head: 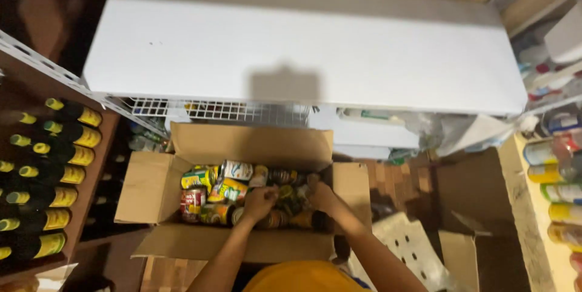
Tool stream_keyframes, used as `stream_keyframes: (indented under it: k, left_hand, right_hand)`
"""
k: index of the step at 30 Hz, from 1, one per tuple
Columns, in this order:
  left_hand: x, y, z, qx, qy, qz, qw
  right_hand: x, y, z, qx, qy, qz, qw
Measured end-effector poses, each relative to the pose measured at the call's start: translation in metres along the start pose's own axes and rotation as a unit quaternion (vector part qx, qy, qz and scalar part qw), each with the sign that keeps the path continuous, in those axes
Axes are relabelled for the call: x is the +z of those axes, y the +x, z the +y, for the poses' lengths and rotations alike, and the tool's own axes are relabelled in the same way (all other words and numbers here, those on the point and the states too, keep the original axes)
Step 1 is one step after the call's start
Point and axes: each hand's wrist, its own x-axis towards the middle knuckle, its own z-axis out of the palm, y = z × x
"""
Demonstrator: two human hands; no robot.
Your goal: The recorder is taking various canned goods from a cardboard box and organizing them neatly on a metal shelving unit.
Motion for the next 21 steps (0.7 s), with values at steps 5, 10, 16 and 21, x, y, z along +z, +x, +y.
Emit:
stream_keyframes:
  k: [5,10,16,21]
  left_hand:
    - [-0.015,-0.001,0.032,-0.085,-0.03,-0.039,0.995]
    - [-0.006,0.022,0.011,-0.013,0.046,0.074,0.996]
    - [0.027,0.052,-0.008,-0.19,-0.138,0.055,0.97]
    - [0.026,0.062,0.015,-0.29,-0.302,-0.002,0.908]
  right_hand:
    - [0.063,0.01,0.049,0.074,-0.088,-0.032,0.993]
    - [0.065,0.005,0.026,-0.062,-0.083,0.117,0.988]
    - [0.043,0.024,-0.017,-0.057,-0.049,0.144,0.987]
    - [0.06,0.058,0.017,0.132,-0.091,-0.006,0.987]
